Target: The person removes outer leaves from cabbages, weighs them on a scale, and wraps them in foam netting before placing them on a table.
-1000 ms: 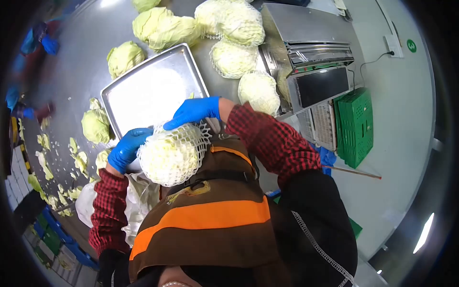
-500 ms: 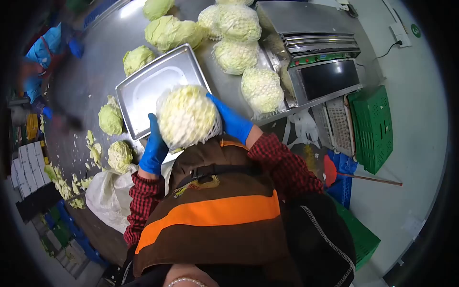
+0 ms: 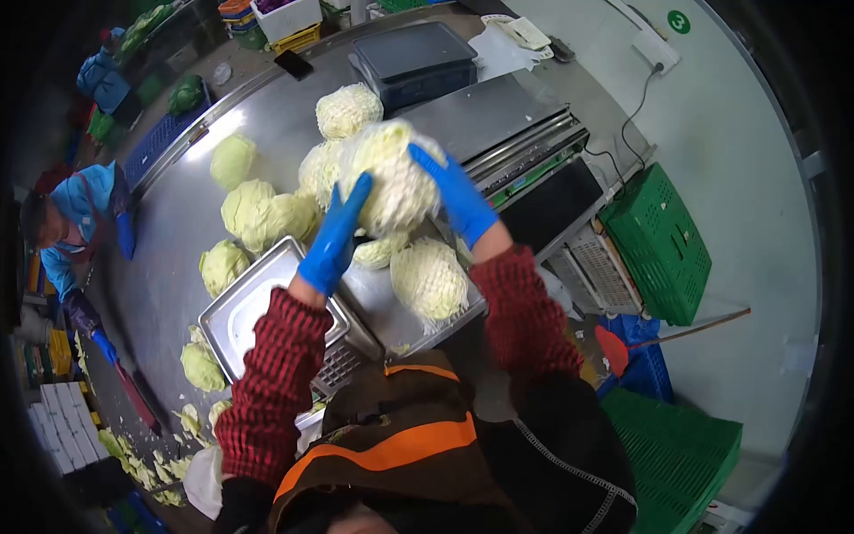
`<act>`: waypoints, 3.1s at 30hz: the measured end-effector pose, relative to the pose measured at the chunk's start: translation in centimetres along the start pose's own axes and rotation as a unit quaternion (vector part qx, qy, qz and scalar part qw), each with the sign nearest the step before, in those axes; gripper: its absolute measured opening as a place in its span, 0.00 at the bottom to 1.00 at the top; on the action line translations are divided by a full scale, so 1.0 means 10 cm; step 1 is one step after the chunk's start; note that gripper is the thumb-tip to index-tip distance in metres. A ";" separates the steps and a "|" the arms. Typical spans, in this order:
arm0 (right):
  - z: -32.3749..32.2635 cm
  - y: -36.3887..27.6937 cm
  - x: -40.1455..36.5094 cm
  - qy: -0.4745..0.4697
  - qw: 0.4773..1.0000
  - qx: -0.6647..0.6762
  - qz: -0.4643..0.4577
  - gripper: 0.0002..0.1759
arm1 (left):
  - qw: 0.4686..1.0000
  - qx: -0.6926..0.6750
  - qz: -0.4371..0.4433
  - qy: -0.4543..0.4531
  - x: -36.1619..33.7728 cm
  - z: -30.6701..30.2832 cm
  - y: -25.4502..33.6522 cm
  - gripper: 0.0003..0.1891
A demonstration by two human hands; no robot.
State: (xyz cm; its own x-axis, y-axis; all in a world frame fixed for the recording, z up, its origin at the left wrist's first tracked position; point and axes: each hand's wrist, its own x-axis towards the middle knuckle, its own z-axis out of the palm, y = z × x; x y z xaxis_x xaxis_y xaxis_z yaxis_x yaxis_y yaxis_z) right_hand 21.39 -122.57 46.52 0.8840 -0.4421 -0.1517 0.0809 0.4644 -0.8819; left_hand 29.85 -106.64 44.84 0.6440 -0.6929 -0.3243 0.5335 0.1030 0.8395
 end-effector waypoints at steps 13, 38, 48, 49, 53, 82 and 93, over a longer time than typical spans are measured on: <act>-1.38 -0.67 1.49 0.087 0.972 -0.207 0.065 0.31 | 0.972 0.215 -0.061 -0.078 2.00 0.53 0.19 0.40; -1.44 -0.59 1.22 0.208 0.902 -0.361 -0.112 0.32 | 0.869 0.370 0.246 0.218 0.88 -0.83 -0.13 0.21; -0.02 0.22 0.84 0.059 0.894 -0.324 -0.302 0.18 | 0.919 0.306 0.186 0.165 0.02 -0.65 -0.60 0.12; 0.24 0.43 0.85 -0.020 0.898 -0.345 -0.273 0.21 | 0.929 0.286 0.165 0.166 -0.11 -0.65 -0.65 0.11; 1.14 1.25 1.15 -0.249 0.747 -0.536 -0.305 0.40 | 0.944 0.228 0.117 0.206 -0.68 -0.67 -0.64 0.10; 2.06 1.98 -0.25 -0.392 0.848 -0.153 0.321 0.30 | 0.928 -0.060 0.192 0.313 -3.08 -1.93 -0.65 0.38; 1.92 2.44 -0.10 -0.431 0.801 -0.093 0.405 0.39 | 0.668 -0.485 0.483 0.292 -4.41 -2.84 -0.48 0.33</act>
State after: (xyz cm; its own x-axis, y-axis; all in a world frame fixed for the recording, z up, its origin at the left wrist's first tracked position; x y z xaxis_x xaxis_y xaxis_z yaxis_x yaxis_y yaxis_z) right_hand 31.36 -96.04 33.73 0.6076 0.6771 -0.4151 -0.6795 0.1725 -0.7131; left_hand 14.47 -56.37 42.73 0.8976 0.3990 -0.1873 -0.3642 0.9108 0.1945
